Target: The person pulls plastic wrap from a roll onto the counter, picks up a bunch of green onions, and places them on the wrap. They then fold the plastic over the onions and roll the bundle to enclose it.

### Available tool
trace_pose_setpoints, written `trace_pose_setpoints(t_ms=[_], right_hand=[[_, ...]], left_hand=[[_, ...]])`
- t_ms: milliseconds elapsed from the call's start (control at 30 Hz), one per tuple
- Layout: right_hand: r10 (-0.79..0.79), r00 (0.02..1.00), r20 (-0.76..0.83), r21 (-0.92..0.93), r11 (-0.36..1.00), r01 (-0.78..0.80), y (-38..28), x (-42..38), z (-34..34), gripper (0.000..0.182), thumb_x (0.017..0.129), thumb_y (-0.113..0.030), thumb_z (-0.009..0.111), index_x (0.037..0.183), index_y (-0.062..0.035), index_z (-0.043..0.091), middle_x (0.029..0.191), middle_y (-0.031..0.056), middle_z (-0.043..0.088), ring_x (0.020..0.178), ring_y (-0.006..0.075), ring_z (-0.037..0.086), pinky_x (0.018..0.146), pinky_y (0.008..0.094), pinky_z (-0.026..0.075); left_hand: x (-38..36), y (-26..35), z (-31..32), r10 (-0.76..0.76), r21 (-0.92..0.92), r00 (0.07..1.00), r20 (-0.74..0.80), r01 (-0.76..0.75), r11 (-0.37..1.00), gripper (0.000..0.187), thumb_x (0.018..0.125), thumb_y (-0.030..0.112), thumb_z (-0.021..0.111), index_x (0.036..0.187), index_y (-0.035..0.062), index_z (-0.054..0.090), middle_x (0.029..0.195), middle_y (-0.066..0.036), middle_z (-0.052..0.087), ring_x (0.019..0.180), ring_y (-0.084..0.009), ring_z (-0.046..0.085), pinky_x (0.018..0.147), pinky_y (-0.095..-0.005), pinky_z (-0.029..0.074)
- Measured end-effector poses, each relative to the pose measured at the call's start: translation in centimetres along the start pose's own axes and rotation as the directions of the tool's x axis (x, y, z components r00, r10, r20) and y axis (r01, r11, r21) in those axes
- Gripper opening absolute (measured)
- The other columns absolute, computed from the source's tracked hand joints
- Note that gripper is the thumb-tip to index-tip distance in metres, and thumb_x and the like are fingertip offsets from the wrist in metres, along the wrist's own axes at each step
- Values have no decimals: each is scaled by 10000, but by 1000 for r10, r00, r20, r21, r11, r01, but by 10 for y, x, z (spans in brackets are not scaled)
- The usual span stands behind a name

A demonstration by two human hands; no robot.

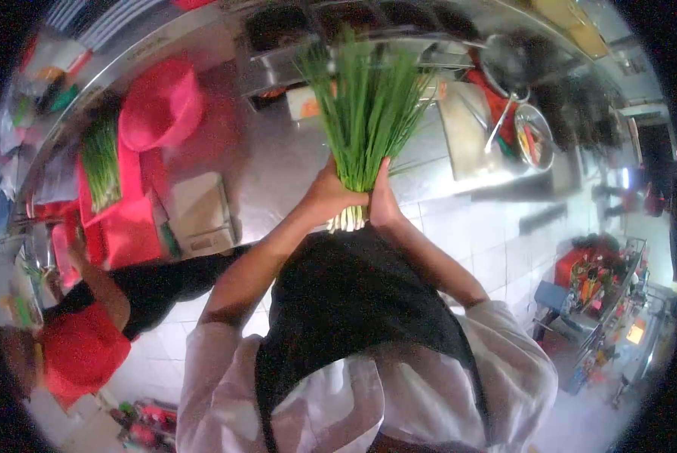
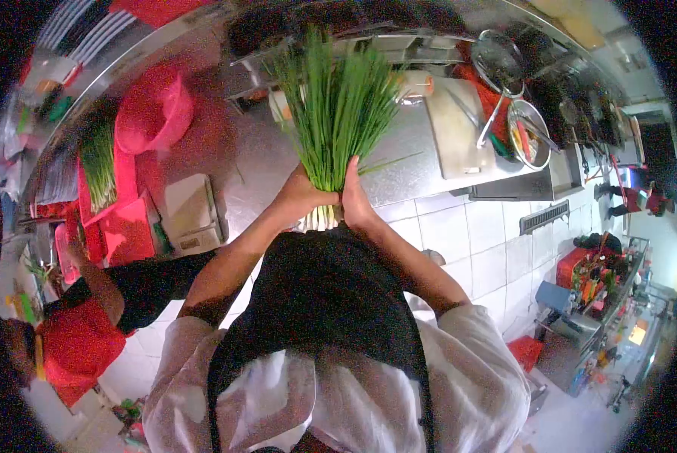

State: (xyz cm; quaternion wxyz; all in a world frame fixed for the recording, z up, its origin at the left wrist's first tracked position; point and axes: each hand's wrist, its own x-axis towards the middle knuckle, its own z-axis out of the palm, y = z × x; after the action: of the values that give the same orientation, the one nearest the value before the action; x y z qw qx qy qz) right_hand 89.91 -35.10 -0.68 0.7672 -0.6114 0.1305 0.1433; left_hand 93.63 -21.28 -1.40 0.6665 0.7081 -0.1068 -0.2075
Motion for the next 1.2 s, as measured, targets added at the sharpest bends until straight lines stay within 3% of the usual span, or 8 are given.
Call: trace_pose_setpoints(t_ms=[133,200,300,400,567,867,1033,1200], right_hand=[[-72,997,-1,-143,987,71,50,31,-40,909,1032,-657,-3,1546,13,332,1508,183,479,1400,281,447,1201,385,314],[-98,993,-68,-106,990,91,76,46,-49,905,1020,-687,27,1559,-22,321,1514,161,476,1403,294,443,1195,409,325],[55,998,-6,560,827,-42,73,53,-52,955,945,-809,158,1575,-110,319,1535,139,457,1405,311,444,1179,475,350],[-154,987,-56,571,806,158,83,45,-53,981,940,-822,173,1573,-90,331,1549,117,453,1405,301,453,1174,468,364],[-5,1000,23,663,749,-12,122,62,-70,973,937,-821,167,1590,-112,299,1586,106,408,1433,290,415,1190,476,334],[126,992,21,628,771,-112,105,46,-52,908,970,-795,185,1602,-151,290,1596,72,407,1441,273,404,1181,472,328],[124,978,170,577,792,-201,77,17,-55,960,925,-860,202,1622,-201,241,1660,33,295,1511,256,288,1227,513,199],[225,928,295,647,668,-368,74,16,-57,930,930,-849,221,1610,-216,278,1654,16,305,1515,241,277,1225,506,206]], left_hand=[[31,16,0,87,330,993,80,-108,938,1043,646,215,867,1496,33,290,1257,-230,644,1149,-379,655,973,-426,525],[49,29,6,-102,552,986,134,11,834,1086,630,277,856,1504,45,254,1187,-275,665,1069,-428,681,906,-455,550],[78,-15,18,-77,510,971,228,-51,859,958,626,266,847,1443,41,401,1179,-257,674,1043,-429,682,916,-453,545],[91,-31,29,-22,455,952,307,-126,881,834,624,219,834,1381,33,540,1250,-235,651,1109,-406,657,974,-429,523],[98,-34,31,-242,523,913,329,37,851,849,624,190,823,1407,35,534,1361,-235,586,1228,-369,598,1050,-403,473],[97,-48,19,-135,453,911,389,-61,890,893,616,192,842,1424,23,499,1280,-241,637,1214,-394,608,1036,-409,485],[71,0,21,-340,875,925,168,19,484,1077,625,251,860,1521,27,305,1102,-281,686,1004,-459,687,905,-508,554],[60,-20,13,-207,941,964,166,-92,327,1074,658,255,850,1537,19,281,1003,-275,707,953,-426,710,819,-513,574]])
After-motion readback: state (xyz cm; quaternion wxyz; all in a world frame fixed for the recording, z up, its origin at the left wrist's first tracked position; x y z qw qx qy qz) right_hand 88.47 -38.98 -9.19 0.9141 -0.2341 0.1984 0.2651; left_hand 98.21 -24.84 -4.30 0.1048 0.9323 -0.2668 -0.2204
